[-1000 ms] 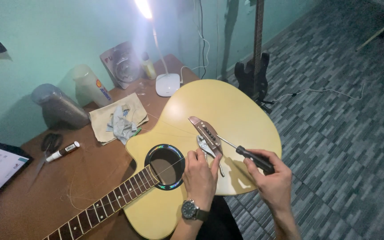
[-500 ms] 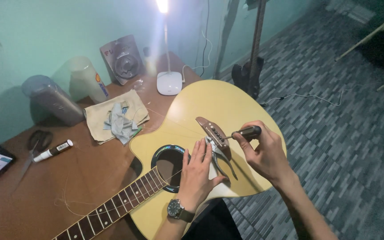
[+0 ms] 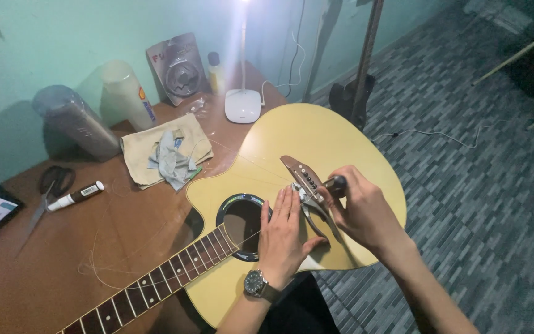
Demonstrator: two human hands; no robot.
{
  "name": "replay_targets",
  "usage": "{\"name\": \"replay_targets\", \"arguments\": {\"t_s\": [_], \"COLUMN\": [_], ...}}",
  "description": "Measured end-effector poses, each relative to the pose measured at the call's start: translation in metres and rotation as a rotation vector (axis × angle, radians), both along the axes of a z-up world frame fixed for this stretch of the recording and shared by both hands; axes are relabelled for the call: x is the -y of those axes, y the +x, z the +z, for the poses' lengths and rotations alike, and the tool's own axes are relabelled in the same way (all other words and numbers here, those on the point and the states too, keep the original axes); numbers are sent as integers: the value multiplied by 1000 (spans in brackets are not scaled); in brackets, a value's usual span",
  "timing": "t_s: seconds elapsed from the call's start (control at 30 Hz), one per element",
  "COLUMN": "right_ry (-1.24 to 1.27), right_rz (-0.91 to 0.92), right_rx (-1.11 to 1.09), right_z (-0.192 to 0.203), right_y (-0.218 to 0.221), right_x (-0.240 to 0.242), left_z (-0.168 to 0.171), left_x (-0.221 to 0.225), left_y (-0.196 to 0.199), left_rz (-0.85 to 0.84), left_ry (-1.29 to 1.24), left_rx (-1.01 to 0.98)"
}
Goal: Removing bridge pins from an acoustic guitar using pliers to facilitate string replacement.
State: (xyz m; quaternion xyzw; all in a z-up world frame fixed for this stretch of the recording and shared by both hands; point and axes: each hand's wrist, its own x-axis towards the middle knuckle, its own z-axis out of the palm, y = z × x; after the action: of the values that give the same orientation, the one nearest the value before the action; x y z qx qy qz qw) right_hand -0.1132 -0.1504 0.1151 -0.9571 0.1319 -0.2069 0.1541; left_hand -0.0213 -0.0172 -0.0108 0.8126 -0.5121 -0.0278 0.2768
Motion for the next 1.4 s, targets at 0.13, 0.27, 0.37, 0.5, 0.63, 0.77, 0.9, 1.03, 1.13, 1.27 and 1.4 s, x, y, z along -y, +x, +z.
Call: {"name": "replay_targets", "arguments": {"t_s": [0.13, 0.27, 0.37, 0.5, 0.63, 0.77, 0.9, 1.03, 1.13, 1.27, 1.4], "right_ry": [2, -251, -449, -586, -469, -494, -542, -579, -608, -355, -427], "right_rz": [4, 17, -71, -218, -300, -317, -306, -295, -283, -256, -245], "right_rx": [-107, 10, 67, 42, -30, -182, -373, -483, -614, -202, -169], "right_z": [-9, -31, -40, -45, -50, -59, -70, -75, -78, -82, -91], "right_y": [7, 16, 22, 28, 33, 35, 42, 53, 53, 51, 51], "right_x": [-22, -54, -76, -91, -104, -105, -105, -102, -101, -96, -97], "left_z": [-1, -1, -12, -19, -8, -5, -18, 30, -35, -53, 103], "left_x": [0, 0, 4, 1, -1, 1, 8, 0, -57, -108, -102], "left_y": [0, 2, 4, 3, 1, -5, -5, -30, -38, -43, -2], "left_rz": [13, 7, 18, 42, 54, 58, 167, 344, 297, 180, 251], "left_ry": [-4, -62, -86, 5, 7, 72, 195, 407, 358, 138, -293], "left_rx": [-62, -91, -76, 233, 498, 512, 564, 527, 118, -166, -63]}}
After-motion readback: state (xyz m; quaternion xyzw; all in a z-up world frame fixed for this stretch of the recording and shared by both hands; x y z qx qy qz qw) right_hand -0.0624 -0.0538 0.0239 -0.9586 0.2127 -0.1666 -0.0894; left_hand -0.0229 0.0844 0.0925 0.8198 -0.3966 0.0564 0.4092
